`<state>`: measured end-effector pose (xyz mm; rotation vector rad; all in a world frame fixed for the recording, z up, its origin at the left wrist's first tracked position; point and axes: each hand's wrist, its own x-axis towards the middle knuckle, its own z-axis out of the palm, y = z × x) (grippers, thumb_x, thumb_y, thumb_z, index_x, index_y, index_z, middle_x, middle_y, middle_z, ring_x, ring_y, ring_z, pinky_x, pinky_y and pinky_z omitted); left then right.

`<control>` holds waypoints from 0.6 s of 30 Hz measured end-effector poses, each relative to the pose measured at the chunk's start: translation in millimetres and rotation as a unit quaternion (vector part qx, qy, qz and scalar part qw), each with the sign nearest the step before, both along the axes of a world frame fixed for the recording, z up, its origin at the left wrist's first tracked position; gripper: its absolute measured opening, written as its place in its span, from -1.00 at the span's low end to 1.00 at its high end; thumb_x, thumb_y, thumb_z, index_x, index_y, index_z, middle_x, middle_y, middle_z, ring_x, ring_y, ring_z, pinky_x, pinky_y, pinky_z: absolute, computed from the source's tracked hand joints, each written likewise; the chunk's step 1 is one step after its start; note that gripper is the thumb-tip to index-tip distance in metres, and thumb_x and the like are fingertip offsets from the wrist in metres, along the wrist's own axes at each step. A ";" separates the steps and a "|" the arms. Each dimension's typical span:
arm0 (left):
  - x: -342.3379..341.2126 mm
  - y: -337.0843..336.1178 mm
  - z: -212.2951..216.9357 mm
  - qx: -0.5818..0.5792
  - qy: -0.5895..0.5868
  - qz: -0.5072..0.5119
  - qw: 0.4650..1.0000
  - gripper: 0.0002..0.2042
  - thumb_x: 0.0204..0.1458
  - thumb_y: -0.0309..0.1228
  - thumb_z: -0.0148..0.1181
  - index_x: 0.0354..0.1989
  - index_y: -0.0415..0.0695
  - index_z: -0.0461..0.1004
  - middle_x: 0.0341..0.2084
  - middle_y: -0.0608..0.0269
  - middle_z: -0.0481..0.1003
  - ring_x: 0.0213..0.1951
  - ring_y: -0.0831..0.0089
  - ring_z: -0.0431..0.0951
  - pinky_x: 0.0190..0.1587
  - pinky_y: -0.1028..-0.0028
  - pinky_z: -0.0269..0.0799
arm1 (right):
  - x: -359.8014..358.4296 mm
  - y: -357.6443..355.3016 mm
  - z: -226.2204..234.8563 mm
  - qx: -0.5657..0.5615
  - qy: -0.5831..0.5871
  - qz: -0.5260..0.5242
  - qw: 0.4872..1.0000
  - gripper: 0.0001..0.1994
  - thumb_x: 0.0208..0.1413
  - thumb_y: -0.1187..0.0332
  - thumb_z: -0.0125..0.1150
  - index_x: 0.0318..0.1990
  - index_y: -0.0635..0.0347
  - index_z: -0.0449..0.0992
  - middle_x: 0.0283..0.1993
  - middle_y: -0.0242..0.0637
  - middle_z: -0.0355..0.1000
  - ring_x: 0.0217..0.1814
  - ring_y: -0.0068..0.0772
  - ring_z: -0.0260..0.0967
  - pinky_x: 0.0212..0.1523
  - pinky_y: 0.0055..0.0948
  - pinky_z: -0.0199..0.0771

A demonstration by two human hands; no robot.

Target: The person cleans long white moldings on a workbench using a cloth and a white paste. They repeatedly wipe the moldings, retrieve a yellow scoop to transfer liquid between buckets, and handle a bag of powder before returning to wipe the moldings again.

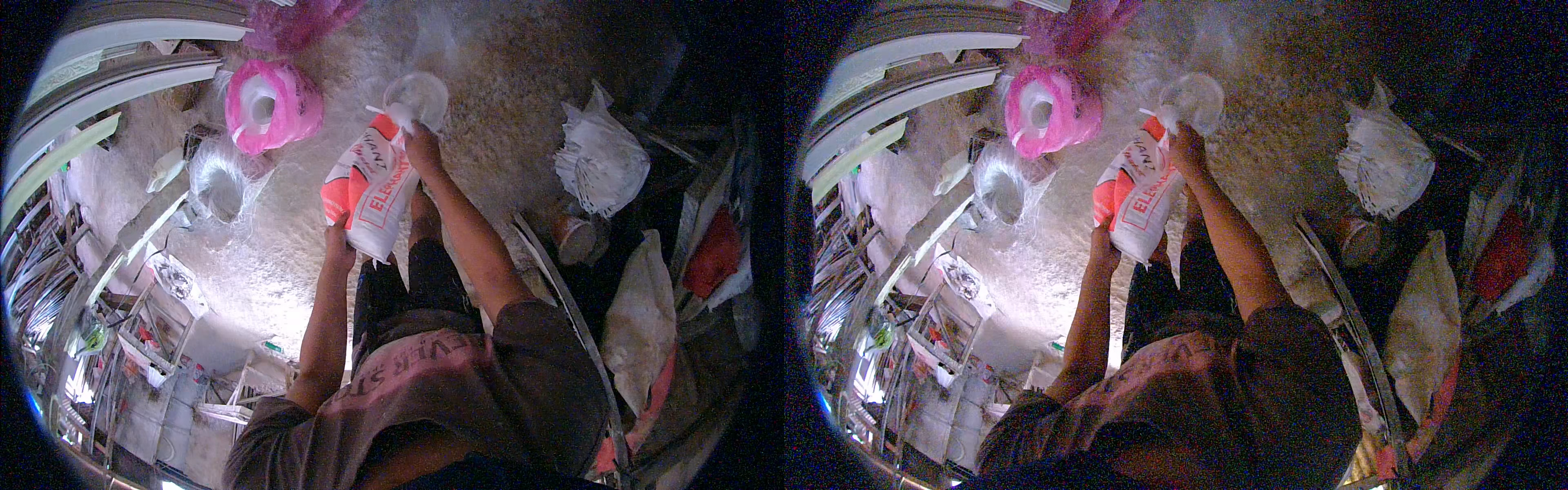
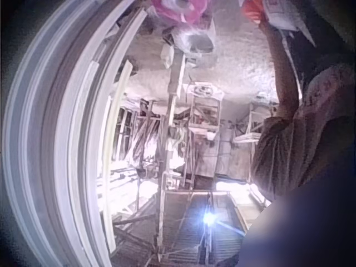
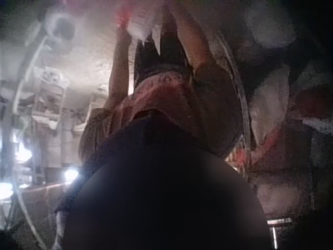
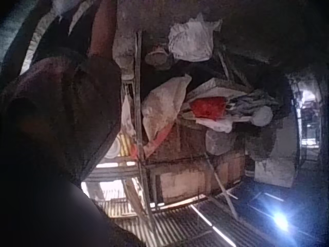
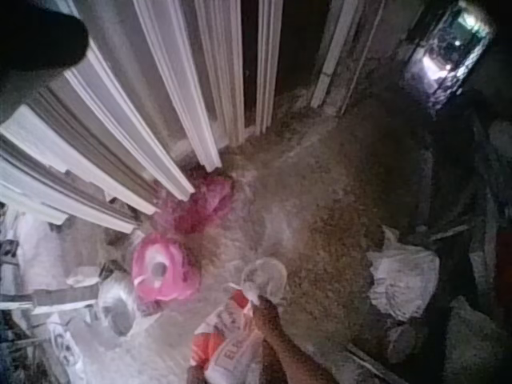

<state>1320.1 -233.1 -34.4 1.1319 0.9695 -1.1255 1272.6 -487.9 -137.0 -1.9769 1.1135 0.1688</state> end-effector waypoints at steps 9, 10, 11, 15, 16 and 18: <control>-4.1 9.7 -8.1 -0.027 -0.001 0.006 1.000 -0.65 0.08 -0.36 0.03 -0.05 -0.37 0.32 -0.21 0.00 0.49 -0.20 0.20 0.54 -0.13 0.26 0.49 | 8.9 -5.4 17.1 -0.014 0.045 0.013 0.999 -0.60 0.09 0.18 0.04 -0.09 0.37 0.42 -0.16 0.12 0.44 -0.08 0.13 0.39 -0.04 -0.06 0.35; -3.3 -7.2 3.9 -0.017 -0.017 0.017 1.000 -0.64 0.08 -0.34 0.04 -0.05 -0.39 0.31 -0.21 -0.02 0.49 -0.22 0.19 0.55 -0.15 0.25 0.50 | 9.3 -6.2 13.7 -0.010 0.079 0.030 0.996 -0.59 0.09 0.16 0.04 -0.07 0.37 0.42 -0.15 0.11 0.44 -0.08 0.11 0.39 -0.04 -0.06 0.35; -1.9 -5.8 5.9 -0.013 -0.003 0.022 1.000 -0.64 0.08 -0.34 0.04 -0.05 -0.39 0.31 -0.22 -0.02 0.49 -0.22 0.19 0.55 -0.15 0.24 0.50 | 11.3 -6.3 18.9 -0.025 0.068 0.013 0.997 -0.59 0.08 0.15 0.05 -0.07 0.35 0.43 -0.15 0.10 0.44 -0.08 0.10 0.40 -0.04 -0.06 0.35; -3.4 -3.7 16.5 -0.003 0.004 0.015 1.000 -0.64 0.09 -0.35 0.03 -0.05 -0.39 0.31 -0.21 -0.03 0.49 -0.23 0.18 0.55 -0.15 0.23 0.50 | 11.3 -4.3 36.6 -0.026 0.084 0.023 0.996 -0.60 0.07 0.13 0.06 -0.08 0.27 0.45 -0.15 0.05 0.46 -0.07 0.06 0.41 -0.04 -0.07 0.36; -2.9 -4.2 17.4 -0.003 -0.007 0.004 1.000 -0.65 0.10 -0.35 0.03 -0.05 -0.39 0.31 -0.21 -0.03 0.49 -0.23 0.18 0.55 -0.15 0.23 0.50 | 11.7 -3.9 37.8 -0.011 0.100 0.041 0.994 -0.61 0.07 0.13 0.07 -0.08 0.25 0.45 -0.15 0.03 0.46 -0.07 0.05 0.41 -0.05 -0.09 0.36; -1.6 -3.9 11.6 -0.003 -0.002 0.007 1.000 -0.64 0.10 -0.35 0.02 -0.04 -0.39 0.30 -0.20 -0.04 0.48 -0.22 0.17 0.55 -0.14 0.23 0.50 | 19.7 -6.3 37.1 -0.038 0.092 0.015 0.995 -0.62 0.06 0.13 0.08 -0.08 0.22 0.46 -0.16 0.01 0.47 -0.09 0.03 0.42 -0.06 -0.03 0.34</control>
